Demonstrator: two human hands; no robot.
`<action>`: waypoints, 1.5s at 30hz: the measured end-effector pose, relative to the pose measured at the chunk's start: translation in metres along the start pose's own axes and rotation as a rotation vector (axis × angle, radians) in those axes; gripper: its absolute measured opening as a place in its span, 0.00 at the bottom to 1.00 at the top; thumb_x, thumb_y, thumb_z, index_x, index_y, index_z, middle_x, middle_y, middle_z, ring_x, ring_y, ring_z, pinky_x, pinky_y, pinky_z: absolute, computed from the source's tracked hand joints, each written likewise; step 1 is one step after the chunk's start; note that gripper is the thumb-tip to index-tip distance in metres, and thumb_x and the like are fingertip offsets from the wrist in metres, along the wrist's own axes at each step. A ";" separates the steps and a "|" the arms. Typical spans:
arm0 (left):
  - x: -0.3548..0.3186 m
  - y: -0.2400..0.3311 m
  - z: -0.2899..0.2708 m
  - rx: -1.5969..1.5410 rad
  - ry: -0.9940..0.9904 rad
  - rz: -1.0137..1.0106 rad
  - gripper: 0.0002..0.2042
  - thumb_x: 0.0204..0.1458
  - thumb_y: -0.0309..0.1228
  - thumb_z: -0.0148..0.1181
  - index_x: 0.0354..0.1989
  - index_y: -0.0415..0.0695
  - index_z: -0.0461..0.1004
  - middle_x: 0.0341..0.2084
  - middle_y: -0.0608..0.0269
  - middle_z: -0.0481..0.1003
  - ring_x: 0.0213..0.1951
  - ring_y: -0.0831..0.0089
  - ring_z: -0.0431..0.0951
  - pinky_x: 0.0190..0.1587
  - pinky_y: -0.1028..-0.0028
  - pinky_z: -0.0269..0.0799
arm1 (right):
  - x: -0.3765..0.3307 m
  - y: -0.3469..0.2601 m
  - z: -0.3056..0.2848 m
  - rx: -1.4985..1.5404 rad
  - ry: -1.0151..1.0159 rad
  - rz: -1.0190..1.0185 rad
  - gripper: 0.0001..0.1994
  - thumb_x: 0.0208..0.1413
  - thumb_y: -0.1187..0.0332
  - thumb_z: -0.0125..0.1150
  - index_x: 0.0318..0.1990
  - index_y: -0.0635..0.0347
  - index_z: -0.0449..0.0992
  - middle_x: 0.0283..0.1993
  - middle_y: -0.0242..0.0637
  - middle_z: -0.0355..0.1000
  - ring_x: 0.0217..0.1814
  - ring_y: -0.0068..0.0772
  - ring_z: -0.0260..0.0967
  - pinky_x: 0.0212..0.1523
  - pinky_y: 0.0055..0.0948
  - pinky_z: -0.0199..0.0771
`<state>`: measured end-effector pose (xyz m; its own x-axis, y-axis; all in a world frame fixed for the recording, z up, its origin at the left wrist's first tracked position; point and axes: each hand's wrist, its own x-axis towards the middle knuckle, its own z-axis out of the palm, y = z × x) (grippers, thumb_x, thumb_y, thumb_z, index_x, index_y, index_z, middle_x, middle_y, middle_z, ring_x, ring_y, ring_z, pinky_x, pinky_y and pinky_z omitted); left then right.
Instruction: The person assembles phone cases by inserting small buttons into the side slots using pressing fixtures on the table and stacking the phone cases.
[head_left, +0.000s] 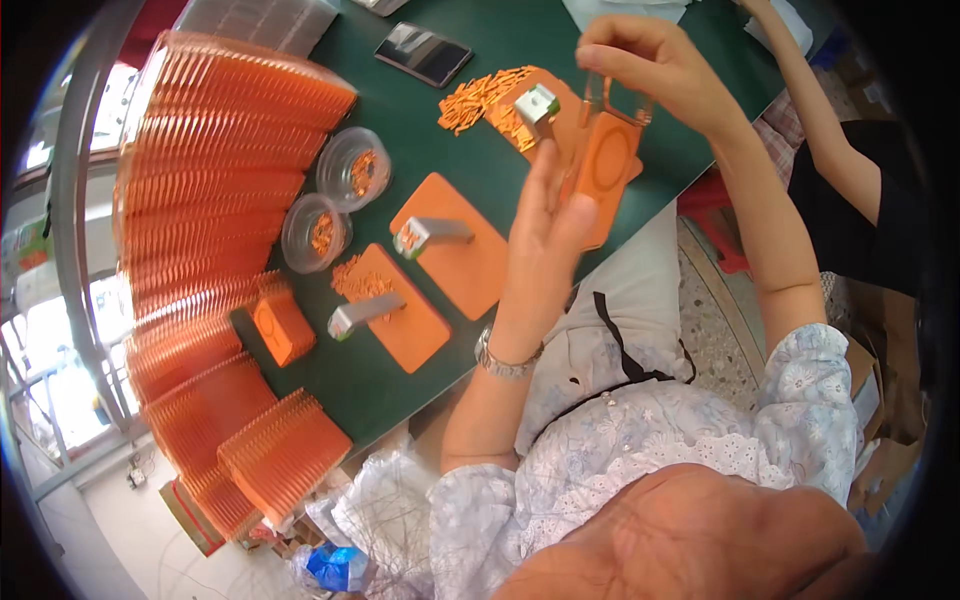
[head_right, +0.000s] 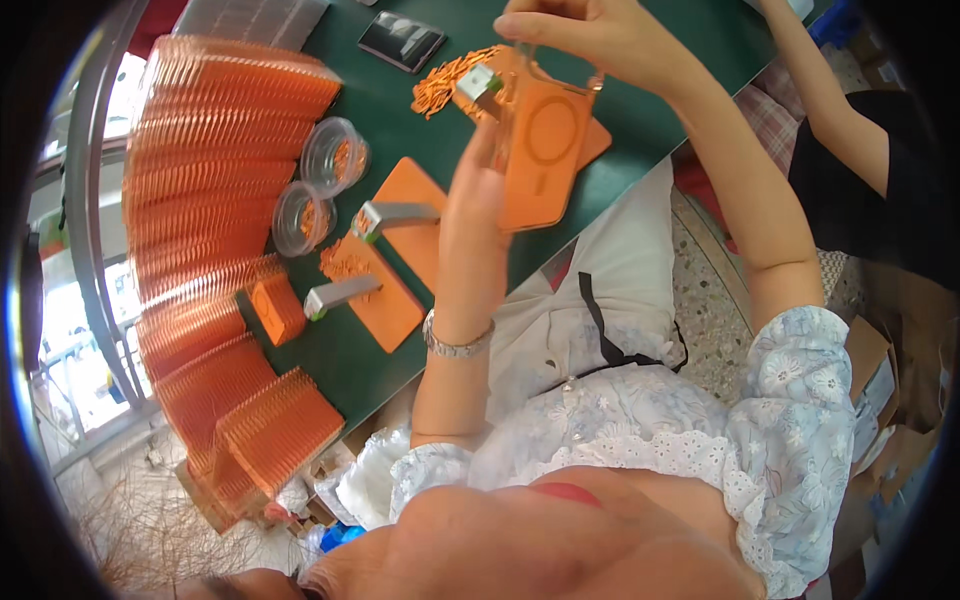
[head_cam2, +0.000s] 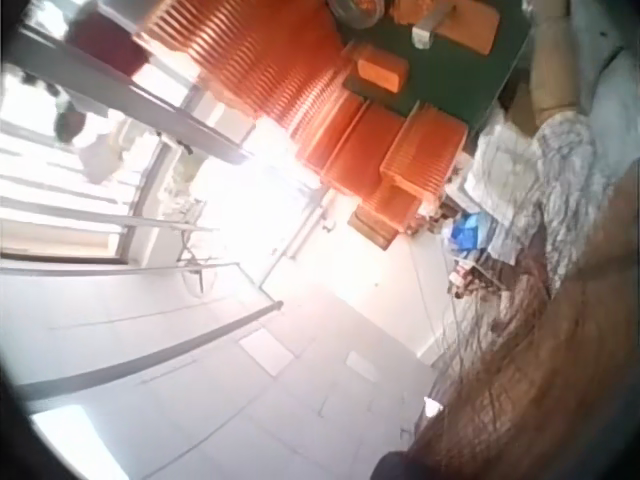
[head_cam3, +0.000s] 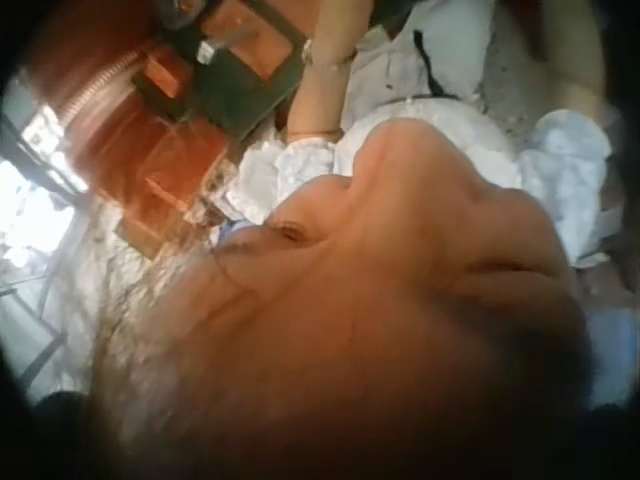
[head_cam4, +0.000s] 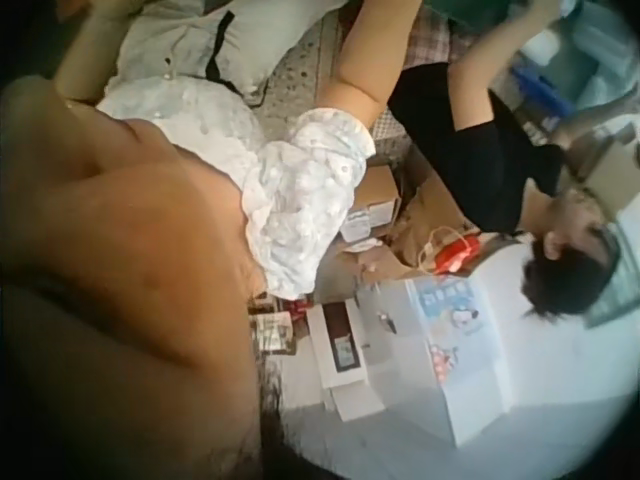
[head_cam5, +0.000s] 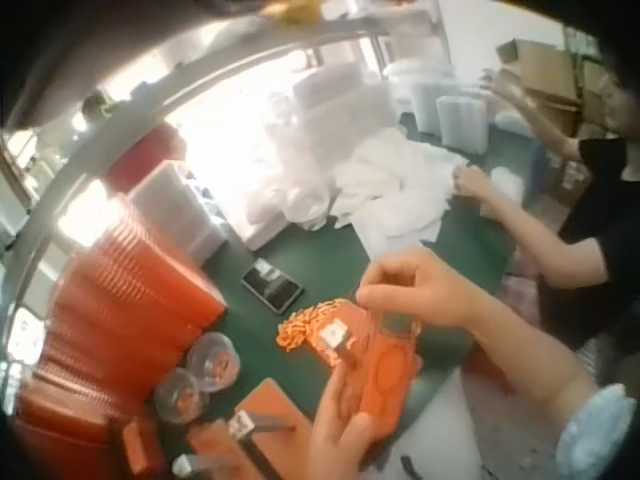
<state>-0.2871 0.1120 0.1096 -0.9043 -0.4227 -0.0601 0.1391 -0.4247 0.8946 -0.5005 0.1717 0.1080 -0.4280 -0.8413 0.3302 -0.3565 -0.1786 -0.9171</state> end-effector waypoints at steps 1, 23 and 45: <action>-0.012 0.002 0.001 0.013 0.013 0.007 0.40 0.54 0.45 0.58 0.68 0.37 0.47 0.61 0.49 0.59 0.57 0.59 0.67 0.58 0.68 0.62 | -0.010 -0.007 0.000 0.015 -0.008 -0.011 0.12 0.61 0.60 0.53 0.35 0.60 0.75 0.25 0.22 0.65 0.23 0.10 0.58 0.24 0.15 0.58; -0.343 0.257 -0.195 1.874 1.428 -0.276 0.38 0.38 0.57 0.67 0.46 0.32 0.71 0.40 0.42 0.74 0.44 0.50 0.74 0.48 0.60 0.68 | -0.060 -0.052 0.152 0.501 -0.328 -0.023 0.22 0.68 0.61 0.35 0.50 0.70 0.72 0.52 0.44 0.71 0.57 0.34 0.67 0.58 0.34 0.65; -0.358 0.260 -0.220 1.666 1.527 -0.574 0.39 0.40 0.61 0.62 0.45 0.32 0.74 0.31 0.50 0.76 0.36 0.65 0.77 0.42 0.69 0.71 | -0.060 -0.006 0.133 0.502 -0.330 0.123 0.21 0.68 0.60 0.34 0.48 0.68 0.72 0.50 0.44 0.71 0.56 0.33 0.67 0.51 0.31 0.68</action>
<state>0.1611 -0.0229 0.2663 0.2397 -0.9509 0.1956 -0.9703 -0.2278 0.0816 -0.3620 0.1557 0.0637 -0.1331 -0.9703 0.2019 0.1487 -0.2210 -0.9639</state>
